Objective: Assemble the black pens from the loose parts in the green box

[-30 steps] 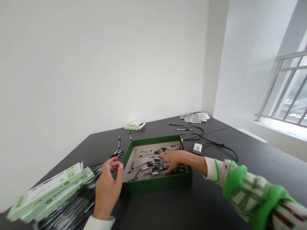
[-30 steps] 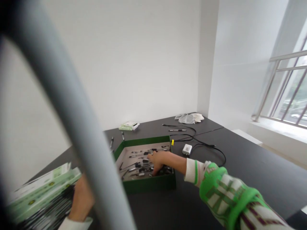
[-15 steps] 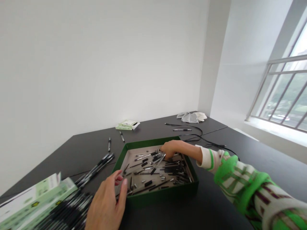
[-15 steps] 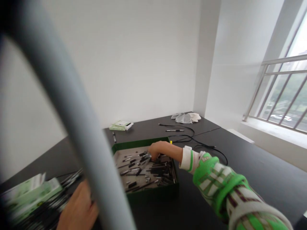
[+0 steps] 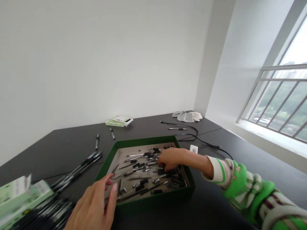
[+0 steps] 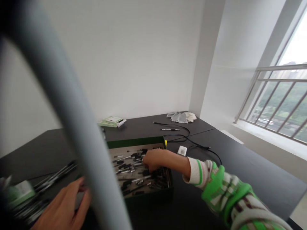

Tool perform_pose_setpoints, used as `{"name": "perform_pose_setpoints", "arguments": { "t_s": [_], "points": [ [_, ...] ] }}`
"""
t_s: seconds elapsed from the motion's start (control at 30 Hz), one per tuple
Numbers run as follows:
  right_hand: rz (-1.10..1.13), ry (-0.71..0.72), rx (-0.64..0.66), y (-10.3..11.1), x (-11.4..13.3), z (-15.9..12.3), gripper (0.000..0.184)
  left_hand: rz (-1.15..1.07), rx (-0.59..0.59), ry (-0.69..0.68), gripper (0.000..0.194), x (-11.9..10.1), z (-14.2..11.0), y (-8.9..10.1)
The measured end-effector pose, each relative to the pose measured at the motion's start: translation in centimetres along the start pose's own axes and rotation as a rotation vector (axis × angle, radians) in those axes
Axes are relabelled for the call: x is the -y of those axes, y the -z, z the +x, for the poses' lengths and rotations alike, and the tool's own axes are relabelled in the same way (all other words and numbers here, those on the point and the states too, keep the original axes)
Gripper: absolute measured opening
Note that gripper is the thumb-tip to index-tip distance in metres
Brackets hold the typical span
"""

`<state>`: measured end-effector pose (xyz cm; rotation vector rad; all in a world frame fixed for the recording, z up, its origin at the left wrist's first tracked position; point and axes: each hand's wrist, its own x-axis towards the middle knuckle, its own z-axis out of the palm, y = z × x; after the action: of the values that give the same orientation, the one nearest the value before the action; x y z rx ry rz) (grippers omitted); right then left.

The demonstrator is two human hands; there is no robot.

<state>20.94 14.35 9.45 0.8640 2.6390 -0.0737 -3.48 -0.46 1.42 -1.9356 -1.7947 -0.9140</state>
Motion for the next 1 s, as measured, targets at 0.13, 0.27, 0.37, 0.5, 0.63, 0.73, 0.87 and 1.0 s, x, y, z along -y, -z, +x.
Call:
{"name": "perform_pose_setpoints", "arguments": {
  "t_s": [0.13,0.27,0.37,0.5,0.63,0.73,0.87,1.0],
  "points": [
    [-0.002,-0.020,-0.012,-0.7,-0.5,0.4,0.024,0.024,0.003,-0.004,0.046,0.1,-0.2,-0.2],
    [0.007,0.037,-0.051,-0.7,0.0,0.4,0.029,0.053,-0.017,-0.037,0.045,-0.2,-0.1,-0.1],
    [0.007,0.082,-0.034,-0.8,0.8,0.5,0.028,0.061,-0.014,-0.048,0.045,-0.6,0.1,0.2],
    [-0.008,0.079,0.018,-0.9,1.5,1.2,0.030,0.098,-0.011,-0.082,0.041,-1.0,0.4,0.8],
    [-0.020,0.069,0.078,-1.0,1.8,2.0,0.029,0.079,-0.030,-0.107,0.048,-1.1,0.4,1.1],
    [-0.033,0.052,0.100,-1.2,2.2,2.2,0.032,0.053,-0.010,-0.096,0.047,-1.1,0.4,1.1],
    [-0.049,0.001,0.102,-1.4,2.4,2.0,0.028,0.000,0.003,-0.053,0.043,-1.2,0.6,1.1],
    [-0.016,0.027,0.051,-0.4,1.4,1.1,0.027,-0.073,0.029,-0.003,0.045,-1.2,0.7,1.1]
  ]
}}
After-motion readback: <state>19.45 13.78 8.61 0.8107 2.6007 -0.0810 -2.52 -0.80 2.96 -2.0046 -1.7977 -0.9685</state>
